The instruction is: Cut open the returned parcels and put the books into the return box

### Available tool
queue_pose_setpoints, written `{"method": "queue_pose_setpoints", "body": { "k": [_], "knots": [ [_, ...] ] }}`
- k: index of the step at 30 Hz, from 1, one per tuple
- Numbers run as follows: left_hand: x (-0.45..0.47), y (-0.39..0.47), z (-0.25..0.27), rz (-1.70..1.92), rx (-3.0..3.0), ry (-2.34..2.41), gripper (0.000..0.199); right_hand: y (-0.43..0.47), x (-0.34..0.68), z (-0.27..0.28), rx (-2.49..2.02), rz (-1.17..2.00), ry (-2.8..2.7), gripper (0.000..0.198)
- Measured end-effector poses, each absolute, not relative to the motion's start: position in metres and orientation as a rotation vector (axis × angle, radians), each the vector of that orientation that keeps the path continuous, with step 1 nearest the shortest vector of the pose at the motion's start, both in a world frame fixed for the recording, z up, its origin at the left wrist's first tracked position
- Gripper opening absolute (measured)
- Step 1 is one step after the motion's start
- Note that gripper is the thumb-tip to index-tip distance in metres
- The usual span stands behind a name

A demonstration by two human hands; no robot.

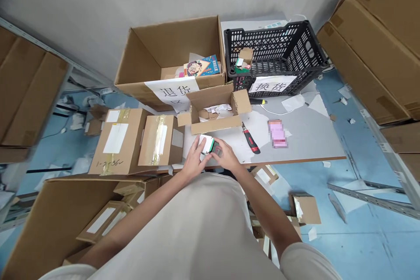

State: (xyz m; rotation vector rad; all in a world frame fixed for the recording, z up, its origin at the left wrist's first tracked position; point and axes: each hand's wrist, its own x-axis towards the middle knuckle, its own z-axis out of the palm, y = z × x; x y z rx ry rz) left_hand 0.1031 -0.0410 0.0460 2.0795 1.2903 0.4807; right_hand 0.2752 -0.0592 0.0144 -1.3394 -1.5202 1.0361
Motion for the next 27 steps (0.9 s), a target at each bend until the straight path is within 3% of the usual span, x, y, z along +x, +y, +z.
{"method": "queue_pose_setpoints", "body": {
  "k": [8, 16, 21, 27],
  "knots": [
    [0.109, -0.042, 0.038, 0.517, 1.992, 1.348, 0.056, -0.047, 0.292, 0.025, -1.454, 1.013, -1.653, 0.033],
    [0.103, -0.044, 0.032, 0.495, 2.103, 1.263, 0.058, -0.034, 0.301, 0.039, -1.309, 0.919, -1.963, 0.02],
    [0.104, -0.041, 0.027, 0.498, 2.107, 1.257, 0.082, -0.032, 0.306, 0.036, -1.236, 0.816, -2.074, 0.019],
    [0.108, -0.04, 0.022, 0.537, 2.084, 1.204, 0.073, -0.045, 0.306, 0.027, -1.351, 0.644, -2.267, 0.025]
  ]
}}
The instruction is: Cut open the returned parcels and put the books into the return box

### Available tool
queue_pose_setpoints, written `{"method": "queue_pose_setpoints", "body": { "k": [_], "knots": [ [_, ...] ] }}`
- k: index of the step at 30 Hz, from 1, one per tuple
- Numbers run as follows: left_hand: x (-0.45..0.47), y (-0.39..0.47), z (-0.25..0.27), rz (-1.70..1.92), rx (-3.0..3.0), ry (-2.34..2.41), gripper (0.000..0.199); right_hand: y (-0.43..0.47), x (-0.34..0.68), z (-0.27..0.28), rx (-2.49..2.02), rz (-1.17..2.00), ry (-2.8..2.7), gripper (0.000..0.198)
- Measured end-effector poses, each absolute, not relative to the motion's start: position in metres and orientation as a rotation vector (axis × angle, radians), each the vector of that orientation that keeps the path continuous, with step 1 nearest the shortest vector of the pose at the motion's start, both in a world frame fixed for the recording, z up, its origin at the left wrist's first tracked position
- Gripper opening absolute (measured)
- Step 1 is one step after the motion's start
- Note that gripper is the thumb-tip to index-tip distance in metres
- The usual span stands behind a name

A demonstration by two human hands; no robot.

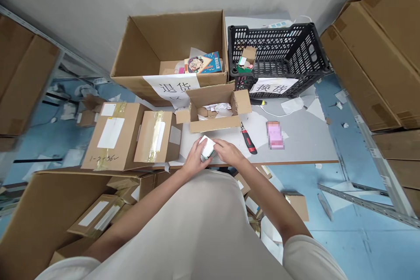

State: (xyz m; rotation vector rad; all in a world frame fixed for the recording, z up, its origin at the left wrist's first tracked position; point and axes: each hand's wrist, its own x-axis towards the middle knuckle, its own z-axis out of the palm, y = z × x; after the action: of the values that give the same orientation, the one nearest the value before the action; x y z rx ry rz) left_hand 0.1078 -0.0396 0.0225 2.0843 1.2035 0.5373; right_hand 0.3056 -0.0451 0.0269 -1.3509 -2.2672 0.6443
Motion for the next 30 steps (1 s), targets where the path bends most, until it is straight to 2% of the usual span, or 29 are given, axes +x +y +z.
{"method": "queue_pose_setpoints", "body": {
  "k": [6, 13, 16, 23, 26, 30],
  "knots": [
    [0.104, -0.025, 0.025, 0.494, 2.048, 1.09, 0.088, -0.061, 0.299, 0.036, -1.472, 0.481, -2.399, 0.022],
    [0.099, -0.009, 0.023, 0.441, 2.068, 0.876, 0.101, -0.057, 0.302, 0.025, -1.102, 0.514, -2.472, 0.022],
    [0.096, -0.018, 0.018, 0.513, 2.022, 0.965, 0.097, -0.061, 0.303, 0.012, -1.126, 0.51, -2.423, 0.023],
    [0.086, -0.033, 0.012, 0.482, 1.935, 1.011, 0.074, -0.074, 0.297, -0.003, -1.17, 0.094, -2.446, 0.017],
    [0.085, -0.028, 0.012, 0.482, 1.939, 1.01, 0.072, -0.072, 0.298, 0.0, -1.148, 0.115, -2.485, 0.016],
    [0.083, -0.019, 0.017, 0.493, 1.969, 0.973, 0.07, -0.063, 0.301, 0.015, -1.127, 0.32, -2.406, 0.009]
  ]
}}
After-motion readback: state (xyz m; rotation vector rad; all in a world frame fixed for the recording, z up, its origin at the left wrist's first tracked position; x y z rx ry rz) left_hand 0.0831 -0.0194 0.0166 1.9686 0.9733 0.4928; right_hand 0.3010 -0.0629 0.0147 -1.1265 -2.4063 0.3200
